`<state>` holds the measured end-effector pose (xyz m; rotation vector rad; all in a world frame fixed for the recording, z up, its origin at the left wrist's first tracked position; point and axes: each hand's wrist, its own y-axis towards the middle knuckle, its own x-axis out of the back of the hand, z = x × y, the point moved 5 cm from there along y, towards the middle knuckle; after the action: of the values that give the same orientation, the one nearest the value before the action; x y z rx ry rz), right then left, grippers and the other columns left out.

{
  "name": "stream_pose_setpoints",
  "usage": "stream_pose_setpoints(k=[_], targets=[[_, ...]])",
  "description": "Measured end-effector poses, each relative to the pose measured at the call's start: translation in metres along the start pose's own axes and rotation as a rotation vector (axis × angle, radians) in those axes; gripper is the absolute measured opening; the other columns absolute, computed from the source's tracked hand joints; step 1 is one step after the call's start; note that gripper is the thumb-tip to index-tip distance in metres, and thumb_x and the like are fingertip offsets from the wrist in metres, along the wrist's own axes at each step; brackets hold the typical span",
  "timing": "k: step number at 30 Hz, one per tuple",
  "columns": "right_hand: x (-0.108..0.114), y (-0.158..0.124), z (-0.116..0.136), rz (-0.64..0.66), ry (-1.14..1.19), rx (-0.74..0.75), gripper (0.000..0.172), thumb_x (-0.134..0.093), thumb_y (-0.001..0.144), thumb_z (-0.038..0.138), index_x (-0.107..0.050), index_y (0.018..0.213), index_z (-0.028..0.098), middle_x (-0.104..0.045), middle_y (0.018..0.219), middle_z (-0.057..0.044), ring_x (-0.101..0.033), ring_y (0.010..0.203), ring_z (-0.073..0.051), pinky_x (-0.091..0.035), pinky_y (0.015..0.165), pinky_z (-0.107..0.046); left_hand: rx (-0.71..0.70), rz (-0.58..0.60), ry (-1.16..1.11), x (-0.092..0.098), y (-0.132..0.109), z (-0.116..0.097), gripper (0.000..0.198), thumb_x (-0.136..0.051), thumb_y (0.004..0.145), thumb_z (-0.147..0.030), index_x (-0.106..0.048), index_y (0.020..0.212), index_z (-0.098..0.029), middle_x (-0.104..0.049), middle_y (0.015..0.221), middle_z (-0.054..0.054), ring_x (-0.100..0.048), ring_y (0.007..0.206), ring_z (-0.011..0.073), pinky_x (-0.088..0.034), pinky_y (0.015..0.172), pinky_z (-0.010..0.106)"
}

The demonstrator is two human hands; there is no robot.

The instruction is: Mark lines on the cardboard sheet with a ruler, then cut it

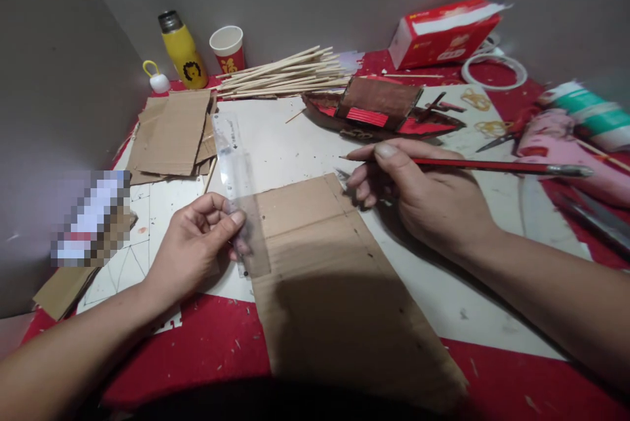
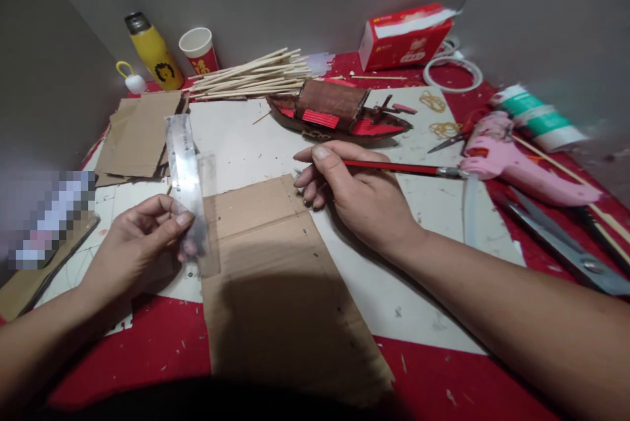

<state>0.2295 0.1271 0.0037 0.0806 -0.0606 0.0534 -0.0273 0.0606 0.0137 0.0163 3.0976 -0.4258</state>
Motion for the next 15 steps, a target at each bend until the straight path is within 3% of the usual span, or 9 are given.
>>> stream_pose_setpoints(k=[6, 11, 15], targets=[[-0.0035, -0.0007, -0.0005, 0.036, 0.011, -0.006, 0.037, -0.064, 0.087, 0.061, -0.071, 0.089, 0.025, -0.069, 0.074, -0.004, -0.062, 0.057, -0.016, -0.048, 0.050, -0.033, 0.073, -0.059, 0.023, 0.0066, -0.0014, 0.0010, 0.020, -0.077, 0.081, -0.020, -0.058, 0.074, -0.017, -0.061, 0.051, -0.006, -0.048, 0.039, 0.0029, -0.034, 0.038, 0.011], [-0.0055, -0.0035, 0.0009, 0.056, -0.006, 0.002, 0.034, -0.064, 0.089, 0.057, -0.072, 0.091, 0.024, -0.069, 0.074, -0.005, -0.062, 0.058, -0.016, -0.048, 0.050, -0.033, 0.151, 0.076, 0.028, 0.0022, 0.0001, 0.0056, 0.022, -0.079, 0.079, -0.024, -0.059, 0.080, -0.016, -0.067, 0.056, -0.003, -0.060, 0.044, 0.0073, -0.050, 0.047, 0.016], [-0.0070, -0.0033, 0.0006, 0.063, -0.029, -0.018, 0.031, -0.064, 0.090, 0.054, -0.072, 0.090, 0.024, -0.070, 0.074, -0.005, -0.062, 0.058, -0.017, -0.048, 0.050, -0.032, 0.205, 0.145, 0.048, 0.0005, 0.0037, 0.0088, 0.028, -0.080, 0.077, -0.028, -0.056, 0.081, -0.016, -0.071, 0.060, 0.001, -0.064, 0.046, 0.0088, -0.051, 0.048, 0.016]])
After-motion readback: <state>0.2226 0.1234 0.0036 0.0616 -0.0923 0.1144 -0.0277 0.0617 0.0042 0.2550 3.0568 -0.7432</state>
